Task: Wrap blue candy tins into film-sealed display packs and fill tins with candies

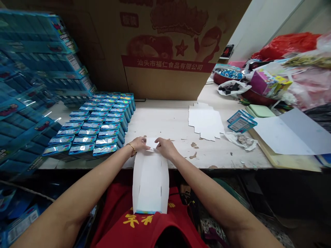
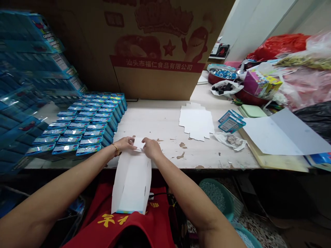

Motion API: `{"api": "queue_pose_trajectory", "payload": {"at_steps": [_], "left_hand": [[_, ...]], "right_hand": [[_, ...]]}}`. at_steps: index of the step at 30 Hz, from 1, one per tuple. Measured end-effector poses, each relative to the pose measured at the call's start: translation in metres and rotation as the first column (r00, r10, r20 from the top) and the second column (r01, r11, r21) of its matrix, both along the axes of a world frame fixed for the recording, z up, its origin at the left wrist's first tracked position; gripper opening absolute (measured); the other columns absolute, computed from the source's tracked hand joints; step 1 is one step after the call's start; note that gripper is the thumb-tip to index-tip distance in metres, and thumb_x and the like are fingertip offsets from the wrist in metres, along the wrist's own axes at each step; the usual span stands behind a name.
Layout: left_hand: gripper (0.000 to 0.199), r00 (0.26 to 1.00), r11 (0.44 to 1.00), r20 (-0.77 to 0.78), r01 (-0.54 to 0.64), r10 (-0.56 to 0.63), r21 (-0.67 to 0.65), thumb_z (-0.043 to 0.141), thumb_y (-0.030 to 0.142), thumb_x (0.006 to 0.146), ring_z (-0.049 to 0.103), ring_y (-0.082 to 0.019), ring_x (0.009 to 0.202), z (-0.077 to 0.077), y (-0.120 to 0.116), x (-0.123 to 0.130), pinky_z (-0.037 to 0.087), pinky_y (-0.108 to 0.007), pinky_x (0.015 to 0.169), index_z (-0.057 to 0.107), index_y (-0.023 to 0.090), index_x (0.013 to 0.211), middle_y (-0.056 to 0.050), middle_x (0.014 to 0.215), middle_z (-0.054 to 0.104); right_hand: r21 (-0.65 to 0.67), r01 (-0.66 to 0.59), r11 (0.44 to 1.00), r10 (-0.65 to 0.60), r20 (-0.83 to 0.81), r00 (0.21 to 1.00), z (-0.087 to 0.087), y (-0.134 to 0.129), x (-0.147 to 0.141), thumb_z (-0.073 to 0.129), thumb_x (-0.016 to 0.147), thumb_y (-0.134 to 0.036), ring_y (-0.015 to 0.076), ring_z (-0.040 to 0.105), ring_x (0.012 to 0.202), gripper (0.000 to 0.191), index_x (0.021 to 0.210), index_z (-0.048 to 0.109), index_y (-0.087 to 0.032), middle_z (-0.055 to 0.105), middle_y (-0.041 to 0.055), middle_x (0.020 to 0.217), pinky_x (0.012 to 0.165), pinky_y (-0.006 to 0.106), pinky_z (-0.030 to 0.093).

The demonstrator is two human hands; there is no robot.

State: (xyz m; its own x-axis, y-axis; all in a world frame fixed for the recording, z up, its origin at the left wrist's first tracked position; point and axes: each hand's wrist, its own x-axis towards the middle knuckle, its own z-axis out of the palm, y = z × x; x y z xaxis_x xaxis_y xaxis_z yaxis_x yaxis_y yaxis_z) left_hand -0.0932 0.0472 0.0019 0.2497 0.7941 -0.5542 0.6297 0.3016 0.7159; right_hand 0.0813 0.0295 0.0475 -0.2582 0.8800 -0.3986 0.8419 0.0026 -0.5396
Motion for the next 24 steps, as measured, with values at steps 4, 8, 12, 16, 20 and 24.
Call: {"api": "queue_pose_trajectory", "payload": {"at_steps": [4, 8, 12, 16, 20, 24], "left_hand": [[0.03, 1.0, 1.0, -0.004, -0.026, 0.026, 0.01, 0.07, 0.034, 0.051, 0.055, -0.014, 0.061, -0.003, 0.0, 0.001, 0.041, -0.023, 0.053, 0.058, 0.014, 0.07, 0.002, 0.062, 0.057], [0.039, 0.996, 0.994, -0.043, -0.077, 0.081, 0.079, 0.061, 0.054, 0.058, 0.054, -0.017, 0.064, 0.004, -0.005, 0.005, 0.039, -0.025, 0.056, 0.06, 0.015, 0.065, -0.001, 0.062, 0.058], [0.072, 0.98, 0.977, -0.007, -0.2, 0.2, 0.07, 0.018, 0.069, 0.075, 0.057, -0.02, 0.072, 0.014, -0.011, 0.006, 0.041, -0.029, 0.065, 0.065, 0.015, 0.074, -0.007, 0.074, 0.064], [0.079, 0.974, 0.972, -0.006, -0.226, 0.227, 0.063, 0.009, 0.068, 0.075, 0.058, -0.022, 0.083, 0.018, -0.017, 0.007, 0.041, -0.03, 0.077, 0.067, 0.015, 0.074, -0.009, 0.085, 0.067], [0.066, 0.991, 0.987, -0.047, -0.123, 0.128, 0.099, 0.017, 0.059, 0.079, 0.059, -0.022, 0.082, 0.023, -0.021, 0.008, 0.041, -0.03, 0.078, 0.065, 0.014, 0.07, -0.009, 0.082, 0.067], [0.048, 0.992, 0.986, -0.083, -0.08, 0.093, 0.145, 0.029, 0.049, 0.077, 0.058, -0.024, 0.086, 0.024, -0.021, 0.01, 0.04, -0.032, 0.08, 0.062, 0.015, 0.068, -0.01, 0.082, 0.066]], "right_hand": [[0.086, 0.234, 0.968, -0.229, -0.061, 0.971, -0.005, -0.006, 0.001, 0.055, 0.068, -0.016, 0.0146, 0.054, 0.088, 0.049, 0.116, 0.042, -0.018, 0.047, 0.0094, 0.12, 0.07, 0.025, 0.042], [0.009, 0.236, 0.972, -0.235, -0.062, 0.97, -0.005, -0.005, 0.002, 0.046, 0.078, -0.033, 0.0162, 0.053, 0.077, 0.023, 0.09, 0.055, -0.016, 0.059, 0.0049, 0.086, 0.066, 0.026, 0.04], [-0.135, 0.156, 0.978, -0.168, -0.077, 0.983, 0.0, 0.0, 0.007, 0.029, 0.084, -0.045, 0.0135, 0.051, 0.063, 0.041, 0.073, 0.057, -0.016, 0.057, 0.0028, 0.067, 0.056, 0.024, 0.038], [-0.215, -0.016, 0.977, 0.004, -0.058, 0.998, 0.01, 0.009, 0.008, 0.046, 0.078, -0.035, 0.0108, 0.051, 0.056, 0.025, 0.081, 0.062, -0.017, 0.06, 0.0007, 0.067, 0.05, 0.021, 0.038], [-0.239, -0.305, 0.922, 0.324, 0.045, 0.945, 0.017, 0.022, -0.006, 0.064, 0.061, -0.021, 0.0126, 0.056, 0.065, 0.02, 0.081, 0.067, -0.02, 0.064, -0.0009, 0.072, 0.056, 0.021, 0.041], [-0.146, -0.403, 0.903, 0.428, 0.239, 0.872, 0.01, 0.028, -0.033, 0.068, 0.05, -0.008, 0.0178, 0.059, 0.066, 0.016, 0.065, 0.066, -0.014, 0.064, 0.0033, 0.064, 0.062, 0.027, 0.044]]}}
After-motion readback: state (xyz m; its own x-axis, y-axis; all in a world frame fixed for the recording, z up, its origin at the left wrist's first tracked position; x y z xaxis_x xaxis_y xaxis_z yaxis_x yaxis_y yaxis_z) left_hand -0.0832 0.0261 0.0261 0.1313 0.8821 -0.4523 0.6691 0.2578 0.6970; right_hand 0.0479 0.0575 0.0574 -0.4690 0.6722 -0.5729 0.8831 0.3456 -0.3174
